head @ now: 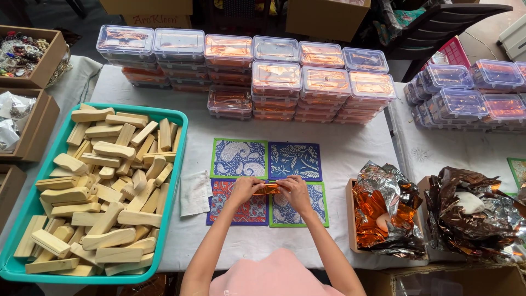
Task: The person wraps wooden blocks in shiny orange foil, folding the edges to enclose them. They then wipe the blocks with a white cloth before wrapping them again. The wrapped blocks are placed on a patterned mat on the table.
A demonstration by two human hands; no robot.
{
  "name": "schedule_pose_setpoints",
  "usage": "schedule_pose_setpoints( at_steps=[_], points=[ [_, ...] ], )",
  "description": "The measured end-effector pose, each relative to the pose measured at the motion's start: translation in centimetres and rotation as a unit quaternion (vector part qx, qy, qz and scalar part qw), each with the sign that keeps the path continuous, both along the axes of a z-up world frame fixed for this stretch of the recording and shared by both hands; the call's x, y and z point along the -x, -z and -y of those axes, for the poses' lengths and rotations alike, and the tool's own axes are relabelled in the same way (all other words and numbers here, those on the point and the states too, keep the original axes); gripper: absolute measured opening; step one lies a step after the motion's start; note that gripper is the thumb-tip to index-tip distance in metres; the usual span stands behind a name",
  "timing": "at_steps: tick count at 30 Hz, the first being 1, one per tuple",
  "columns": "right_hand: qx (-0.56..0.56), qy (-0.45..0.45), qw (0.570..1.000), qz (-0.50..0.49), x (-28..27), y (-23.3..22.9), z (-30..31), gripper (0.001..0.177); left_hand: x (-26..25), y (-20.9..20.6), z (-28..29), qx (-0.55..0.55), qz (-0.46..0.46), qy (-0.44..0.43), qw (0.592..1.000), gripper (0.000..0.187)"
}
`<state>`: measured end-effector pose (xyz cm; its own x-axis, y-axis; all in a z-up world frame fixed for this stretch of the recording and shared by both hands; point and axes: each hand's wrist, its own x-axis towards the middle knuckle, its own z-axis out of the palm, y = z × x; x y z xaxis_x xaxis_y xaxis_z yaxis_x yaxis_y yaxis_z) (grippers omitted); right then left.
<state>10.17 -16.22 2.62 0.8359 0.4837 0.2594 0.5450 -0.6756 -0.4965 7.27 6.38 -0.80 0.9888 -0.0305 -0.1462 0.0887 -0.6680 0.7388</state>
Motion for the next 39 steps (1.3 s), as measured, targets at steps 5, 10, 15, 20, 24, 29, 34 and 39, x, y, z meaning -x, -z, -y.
schedule_pose_setpoints(
  at_steps=[5,10,15,20,24,29,34,39],
  points=[
    [-0.022,0.009,1.000,-0.002,-0.3,0.6,0.0,0.023,0.5,1.4,0.9,-0.045,0.137,0.024,0.989,0.020],
    [-0.008,0.016,1.000,-0.001,-0.3,1.1,0.0,0.025,2.0,1.2,2.3,-0.167,0.253,0.039,0.952,0.021],
    [-0.018,0.028,0.999,0.009,-0.2,1.8,0.1,0.024,3.0,-0.4,2.3,-0.212,0.231,0.077,0.946,0.059],
    [-0.019,0.035,0.999,0.016,0.6,1.1,0.0,0.024,3.2,1.4,2.4,-0.211,0.261,0.070,0.939,0.058],
    [-0.010,0.046,0.999,0.019,1.9,1.1,0.4,0.022,4.5,0.3,2.7,-0.172,0.250,0.062,0.951,0.056],
    [-0.033,-0.013,0.999,-0.012,2.5,0.0,1.9,0.025,7.4,-0.1,3.9,-0.102,0.215,0.032,0.971,0.051],
    [-0.075,0.044,0.995,-0.056,2.2,0.5,2.5,0.024,10.1,-0.3,4.7,-0.066,0.187,-0.010,0.980,0.050],
    [-0.147,0.109,0.939,-0.291,2.0,0.6,2.8,0.056,11.1,-1.2,4.9,-0.047,0.178,-0.011,0.983,0.051]
  ],
)
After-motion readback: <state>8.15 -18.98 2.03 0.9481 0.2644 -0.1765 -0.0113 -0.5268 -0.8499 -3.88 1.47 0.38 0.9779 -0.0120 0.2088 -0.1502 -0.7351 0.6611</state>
